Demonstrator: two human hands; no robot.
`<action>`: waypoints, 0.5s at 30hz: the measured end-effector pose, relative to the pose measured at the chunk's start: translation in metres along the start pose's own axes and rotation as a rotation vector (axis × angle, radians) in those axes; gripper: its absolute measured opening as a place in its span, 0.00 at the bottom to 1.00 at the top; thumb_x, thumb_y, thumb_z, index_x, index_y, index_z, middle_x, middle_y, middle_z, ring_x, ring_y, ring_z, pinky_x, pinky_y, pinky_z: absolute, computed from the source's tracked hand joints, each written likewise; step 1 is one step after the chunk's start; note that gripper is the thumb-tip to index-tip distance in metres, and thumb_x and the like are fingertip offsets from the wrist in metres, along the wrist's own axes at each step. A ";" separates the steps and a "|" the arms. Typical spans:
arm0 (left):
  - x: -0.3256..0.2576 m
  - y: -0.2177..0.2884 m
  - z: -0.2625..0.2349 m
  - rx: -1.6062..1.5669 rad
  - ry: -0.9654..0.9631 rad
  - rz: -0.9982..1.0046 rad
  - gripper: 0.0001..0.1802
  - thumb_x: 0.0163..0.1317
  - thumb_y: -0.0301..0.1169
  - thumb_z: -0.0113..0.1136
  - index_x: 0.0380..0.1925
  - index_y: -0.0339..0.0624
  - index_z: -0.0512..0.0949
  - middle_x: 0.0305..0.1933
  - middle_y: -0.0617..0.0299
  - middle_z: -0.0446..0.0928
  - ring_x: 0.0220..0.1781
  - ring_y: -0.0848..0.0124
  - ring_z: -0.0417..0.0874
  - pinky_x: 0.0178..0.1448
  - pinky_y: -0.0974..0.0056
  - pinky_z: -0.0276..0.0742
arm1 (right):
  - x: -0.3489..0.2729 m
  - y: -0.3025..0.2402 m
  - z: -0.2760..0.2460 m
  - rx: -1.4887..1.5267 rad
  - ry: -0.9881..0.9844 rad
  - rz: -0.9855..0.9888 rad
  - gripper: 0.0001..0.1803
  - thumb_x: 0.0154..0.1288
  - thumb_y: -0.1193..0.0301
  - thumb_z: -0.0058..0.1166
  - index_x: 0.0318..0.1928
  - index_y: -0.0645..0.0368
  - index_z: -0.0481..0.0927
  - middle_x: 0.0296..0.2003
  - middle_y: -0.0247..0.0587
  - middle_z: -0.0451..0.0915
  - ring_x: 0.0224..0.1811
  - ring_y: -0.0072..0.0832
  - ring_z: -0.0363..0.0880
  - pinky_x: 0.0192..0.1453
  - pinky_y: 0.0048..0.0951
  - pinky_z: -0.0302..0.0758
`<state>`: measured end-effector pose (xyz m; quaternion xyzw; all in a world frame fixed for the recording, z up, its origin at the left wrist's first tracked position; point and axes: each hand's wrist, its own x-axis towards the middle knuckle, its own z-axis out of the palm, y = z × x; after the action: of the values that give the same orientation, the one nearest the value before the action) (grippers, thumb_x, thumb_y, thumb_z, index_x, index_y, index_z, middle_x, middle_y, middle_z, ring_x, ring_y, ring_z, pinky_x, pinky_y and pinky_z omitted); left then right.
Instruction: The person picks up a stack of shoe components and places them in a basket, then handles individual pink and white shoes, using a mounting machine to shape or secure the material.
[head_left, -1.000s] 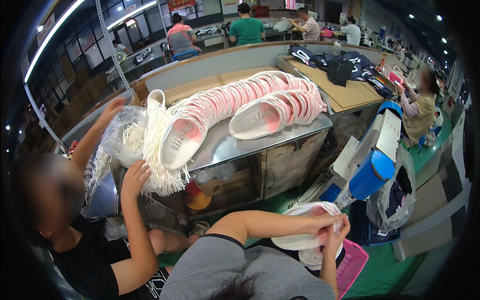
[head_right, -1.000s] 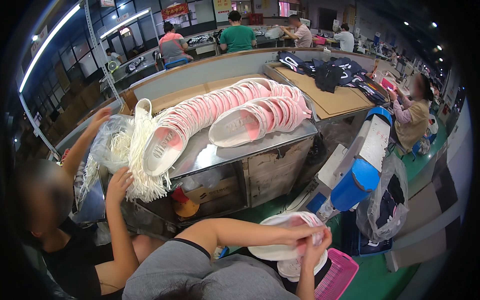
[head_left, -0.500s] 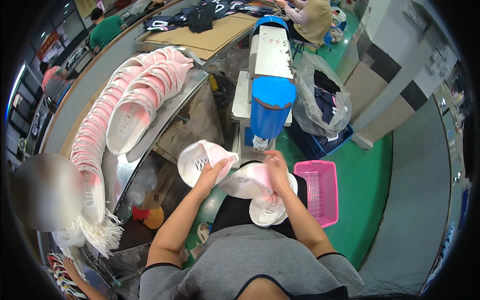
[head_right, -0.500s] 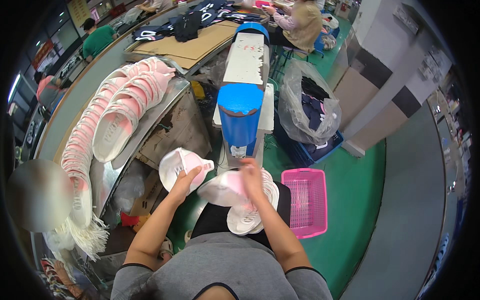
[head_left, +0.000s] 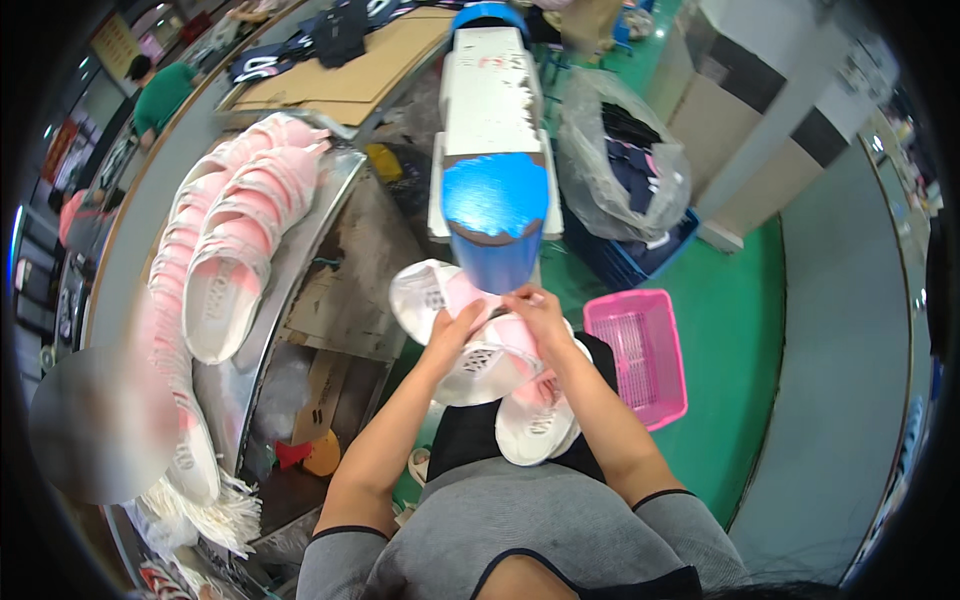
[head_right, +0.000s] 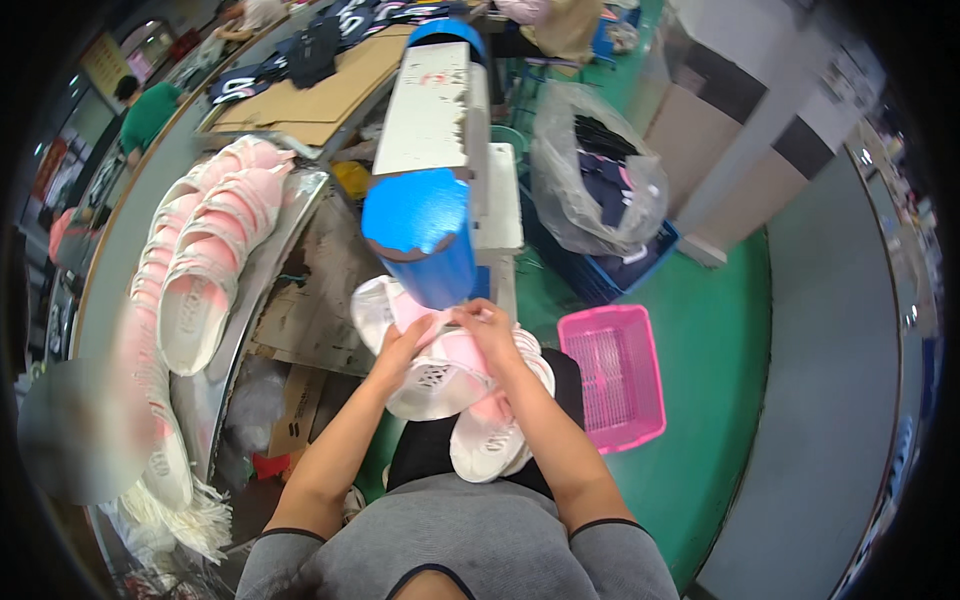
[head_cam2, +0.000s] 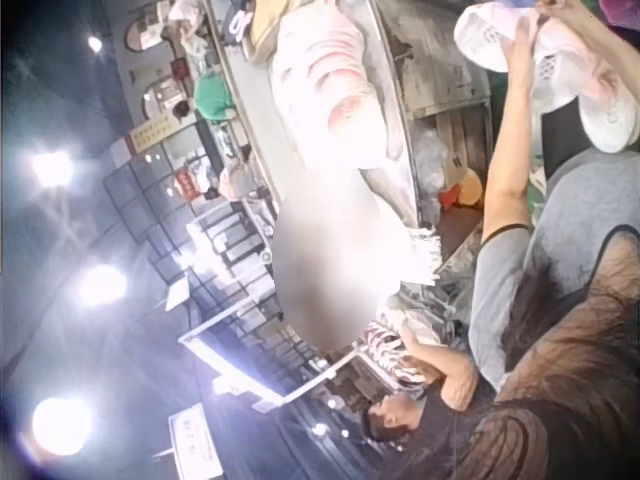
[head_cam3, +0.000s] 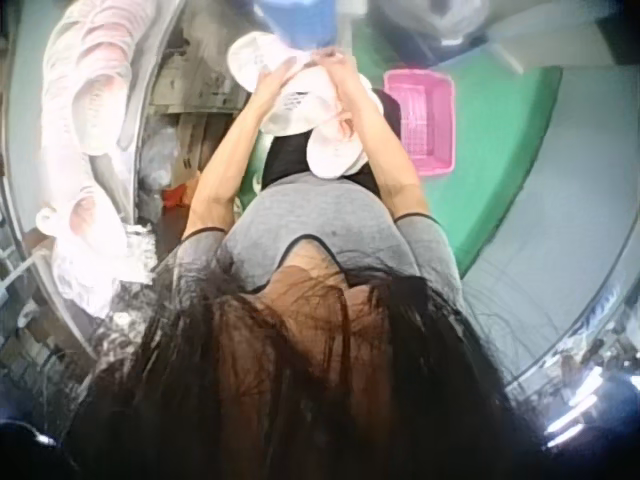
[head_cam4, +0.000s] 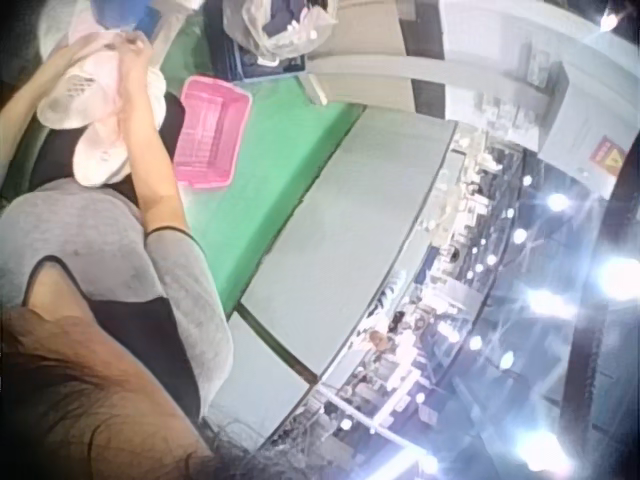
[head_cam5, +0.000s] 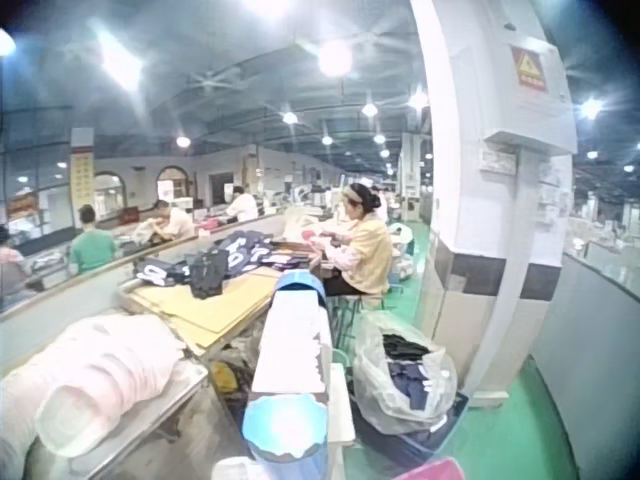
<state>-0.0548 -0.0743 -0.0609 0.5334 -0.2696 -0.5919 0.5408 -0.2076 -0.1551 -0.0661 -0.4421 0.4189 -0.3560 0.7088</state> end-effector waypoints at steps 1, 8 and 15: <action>0.005 -0.020 -0.005 -0.065 0.190 -0.014 0.24 0.64 0.43 0.52 0.49 0.32 0.74 0.45 0.62 0.77 0.46 0.73 0.78 0.51 0.66 0.74 | 0.005 0.008 0.001 -0.053 -0.019 0.026 0.06 0.56 0.73 0.58 0.34 0.62 0.79 0.30 0.38 0.79 0.32 0.25 0.76 0.39 0.26 0.72; 0.078 -0.032 0.046 -0.307 0.165 -0.090 0.22 0.55 0.36 0.57 0.45 0.32 0.75 0.45 0.53 0.77 0.47 0.62 0.76 0.56 0.63 0.68 | 0.014 -0.024 -0.049 0.046 -0.278 0.100 0.17 0.65 0.61 0.49 0.42 0.63 0.78 0.36 0.42 0.79 0.36 0.27 0.79 0.40 0.28 0.77; -0.036 0.025 -0.006 -0.010 0.401 0.269 0.24 0.62 0.45 0.50 0.44 0.33 0.77 0.47 0.56 0.79 0.48 0.68 0.77 0.52 0.64 0.71 | 0.008 0.009 -0.093 0.438 -0.497 0.222 0.16 0.66 0.61 0.46 0.44 0.61 0.73 0.46 0.47 0.76 0.52 0.37 0.73 0.59 0.40 0.69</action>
<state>-0.0460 -0.0458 -0.0277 0.5970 -0.2225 -0.3980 0.6601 -0.2878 -0.1892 -0.1007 -0.3044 0.1927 -0.2398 0.9015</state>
